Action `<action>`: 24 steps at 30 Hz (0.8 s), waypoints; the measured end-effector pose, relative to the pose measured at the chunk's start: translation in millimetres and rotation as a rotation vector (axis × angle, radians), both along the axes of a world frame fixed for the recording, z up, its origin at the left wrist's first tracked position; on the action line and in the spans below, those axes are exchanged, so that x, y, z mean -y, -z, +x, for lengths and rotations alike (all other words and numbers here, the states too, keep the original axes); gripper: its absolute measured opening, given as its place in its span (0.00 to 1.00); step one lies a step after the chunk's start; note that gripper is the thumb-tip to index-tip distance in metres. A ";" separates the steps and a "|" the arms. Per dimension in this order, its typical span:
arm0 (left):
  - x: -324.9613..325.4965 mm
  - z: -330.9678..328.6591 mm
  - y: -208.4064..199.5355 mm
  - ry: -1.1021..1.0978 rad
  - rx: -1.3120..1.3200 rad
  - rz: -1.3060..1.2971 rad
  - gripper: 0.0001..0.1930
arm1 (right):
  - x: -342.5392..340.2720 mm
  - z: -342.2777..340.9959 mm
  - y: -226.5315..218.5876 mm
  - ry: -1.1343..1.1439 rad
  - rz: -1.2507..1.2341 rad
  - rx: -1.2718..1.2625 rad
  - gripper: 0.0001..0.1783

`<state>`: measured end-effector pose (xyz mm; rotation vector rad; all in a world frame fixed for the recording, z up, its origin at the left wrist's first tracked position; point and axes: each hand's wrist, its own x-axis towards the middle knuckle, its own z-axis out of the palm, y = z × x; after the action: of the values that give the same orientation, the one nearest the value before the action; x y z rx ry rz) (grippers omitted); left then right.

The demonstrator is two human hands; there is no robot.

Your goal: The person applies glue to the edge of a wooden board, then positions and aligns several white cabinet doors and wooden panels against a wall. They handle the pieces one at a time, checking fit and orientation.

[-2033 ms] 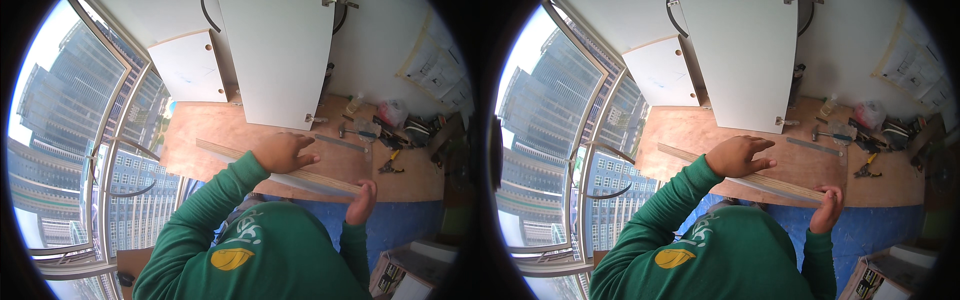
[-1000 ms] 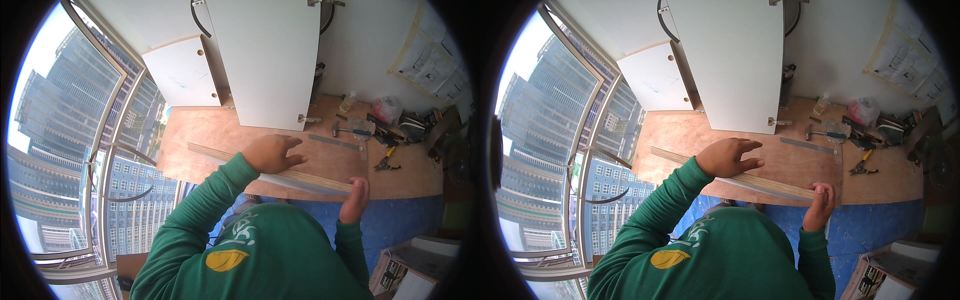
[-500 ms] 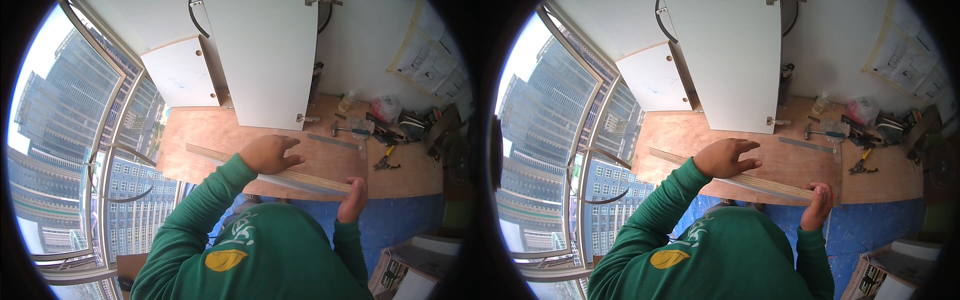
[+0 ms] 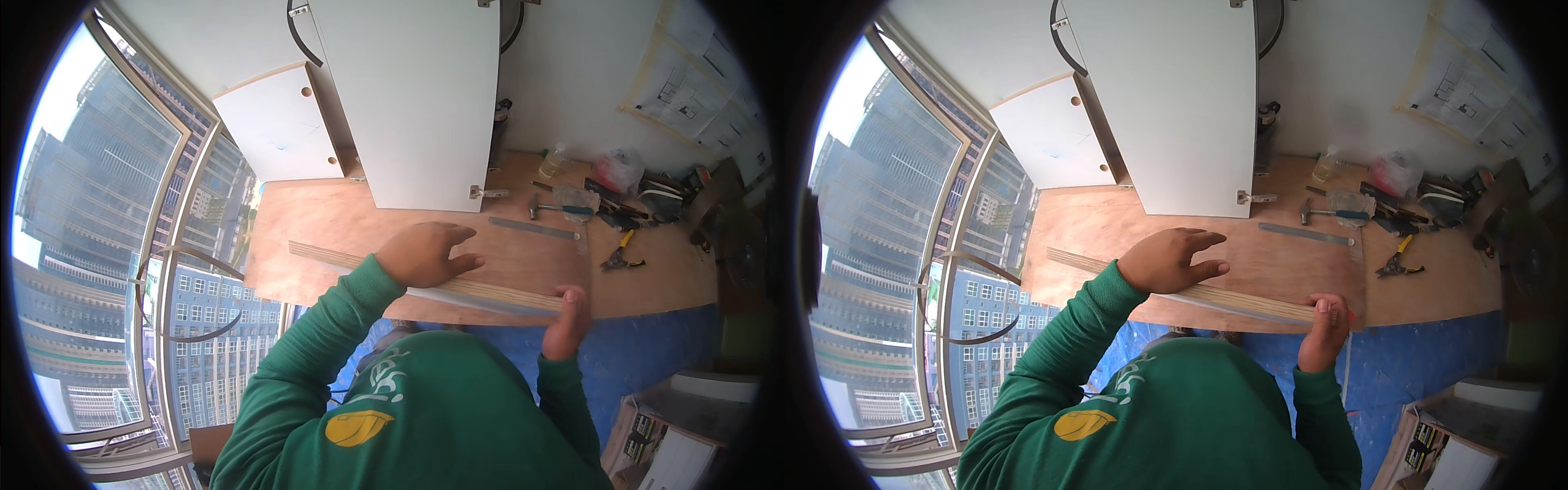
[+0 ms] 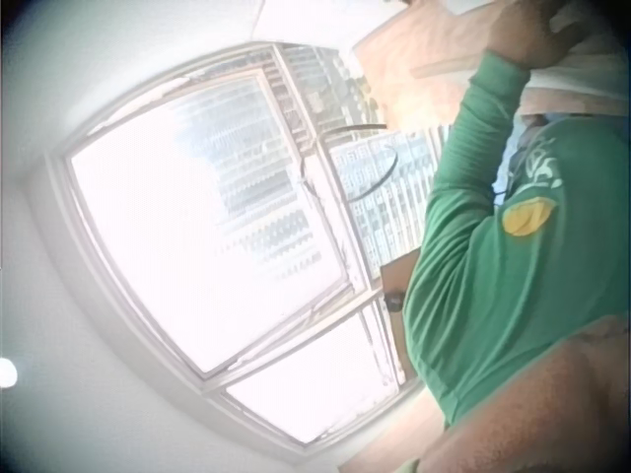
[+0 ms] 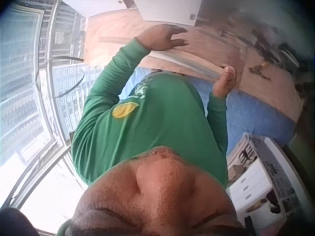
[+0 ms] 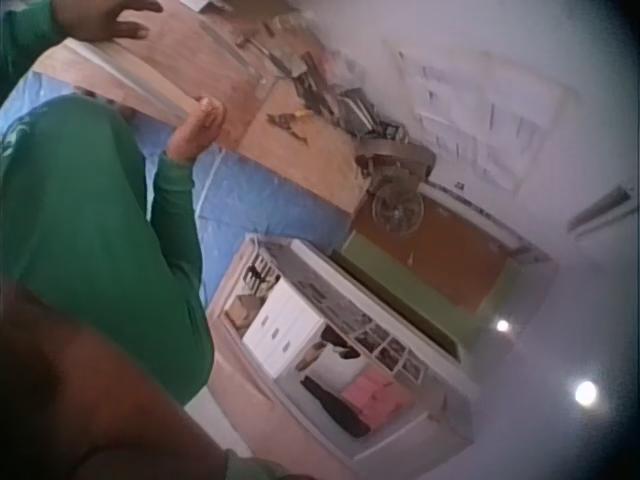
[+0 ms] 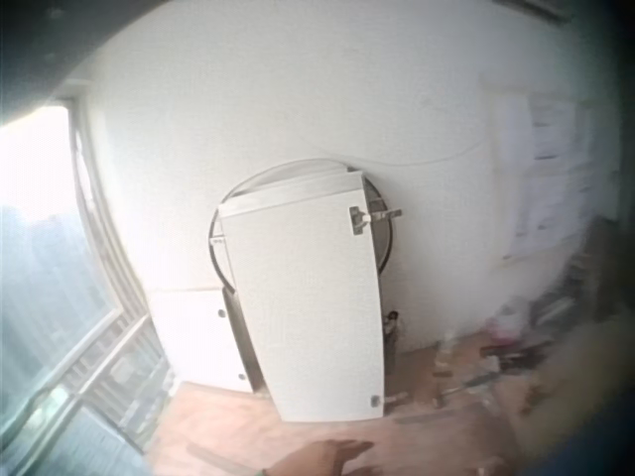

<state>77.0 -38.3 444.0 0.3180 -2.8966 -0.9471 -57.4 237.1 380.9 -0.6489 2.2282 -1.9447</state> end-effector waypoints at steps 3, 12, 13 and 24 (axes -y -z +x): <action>0.9 -3.9 -6.2 -0.003 -0.014 0.007 0.31 | -4.0 -4.9 7.3 -0.026 0.009 -0.002 0.21; -5.0 -10.1 -13.5 -0.053 -0.058 -0.050 0.29 | -0.2 -12.3 -13.2 -0.133 -0.063 0.156 0.18; -5.2 -10.7 -12.8 -0.057 -0.070 -0.057 0.29 | -0.9 -14.1 -11.1 -0.145 -0.041 0.140 0.20; -6.7 -8.6 -12.6 -0.060 -0.065 -0.030 0.28 | -28.2 -25.3 33.0 -0.343 -0.050 0.173 0.39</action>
<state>68.4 -31.5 456.5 0.3622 -2.8228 -0.8865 -82.7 265.3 347.9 -0.7766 1.8332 -1.8121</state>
